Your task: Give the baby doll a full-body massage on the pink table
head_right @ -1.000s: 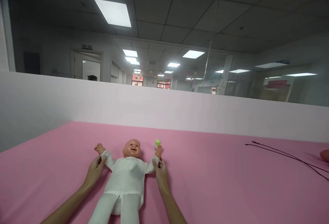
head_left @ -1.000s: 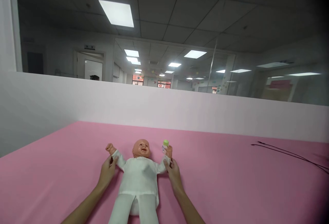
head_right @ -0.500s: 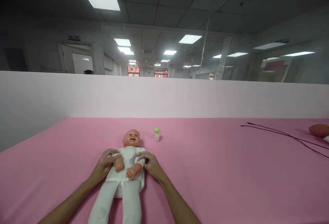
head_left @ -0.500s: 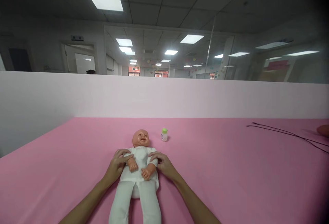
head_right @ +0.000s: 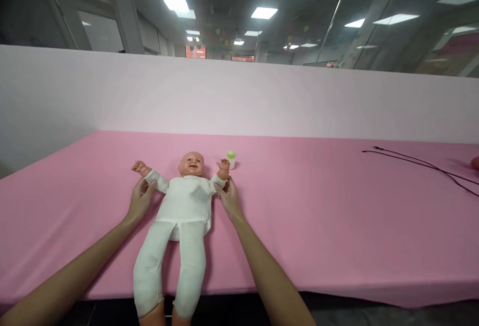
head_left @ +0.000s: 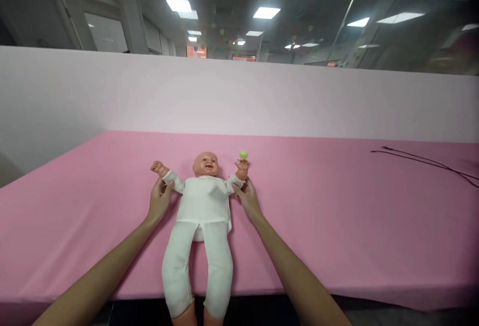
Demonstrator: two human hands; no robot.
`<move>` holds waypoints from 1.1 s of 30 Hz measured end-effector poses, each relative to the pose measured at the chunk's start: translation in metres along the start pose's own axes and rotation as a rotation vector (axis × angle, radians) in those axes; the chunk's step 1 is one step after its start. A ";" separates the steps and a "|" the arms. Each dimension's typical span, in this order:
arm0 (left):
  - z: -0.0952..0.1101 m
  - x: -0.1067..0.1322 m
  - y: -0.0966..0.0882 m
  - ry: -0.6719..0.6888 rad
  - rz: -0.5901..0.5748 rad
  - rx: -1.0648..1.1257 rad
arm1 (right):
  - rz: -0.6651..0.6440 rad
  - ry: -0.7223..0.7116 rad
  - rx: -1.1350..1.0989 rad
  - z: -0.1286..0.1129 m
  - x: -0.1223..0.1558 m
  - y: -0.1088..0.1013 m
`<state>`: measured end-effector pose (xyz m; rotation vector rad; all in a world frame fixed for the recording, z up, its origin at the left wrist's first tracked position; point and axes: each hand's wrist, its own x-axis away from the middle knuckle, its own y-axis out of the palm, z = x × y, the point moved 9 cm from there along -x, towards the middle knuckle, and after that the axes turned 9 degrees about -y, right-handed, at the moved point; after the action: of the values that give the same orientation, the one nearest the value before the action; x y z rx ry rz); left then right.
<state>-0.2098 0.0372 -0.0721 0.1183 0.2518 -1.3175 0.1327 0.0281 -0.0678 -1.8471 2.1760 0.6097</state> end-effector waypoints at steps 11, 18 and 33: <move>0.048 0.043 0.042 0.625 -0.306 -0.367 | -0.422 -0.216 0.154 -0.019 0.024 0.043; 0.012 0.012 0.005 0.034 0.009 -0.152 | 0.102 0.071 0.079 0.006 0.011 -0.009; 0.046 0.049 0.046 0.591 -0.367 -0.346 | -0.411 -0.279 0.359 -0.012 0.029 0.030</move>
<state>-0.1493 -0.0078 -0.0428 0.1723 1.0378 -1.5571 0.0991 0.0012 -0.0645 -1.8072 1.5476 0.3368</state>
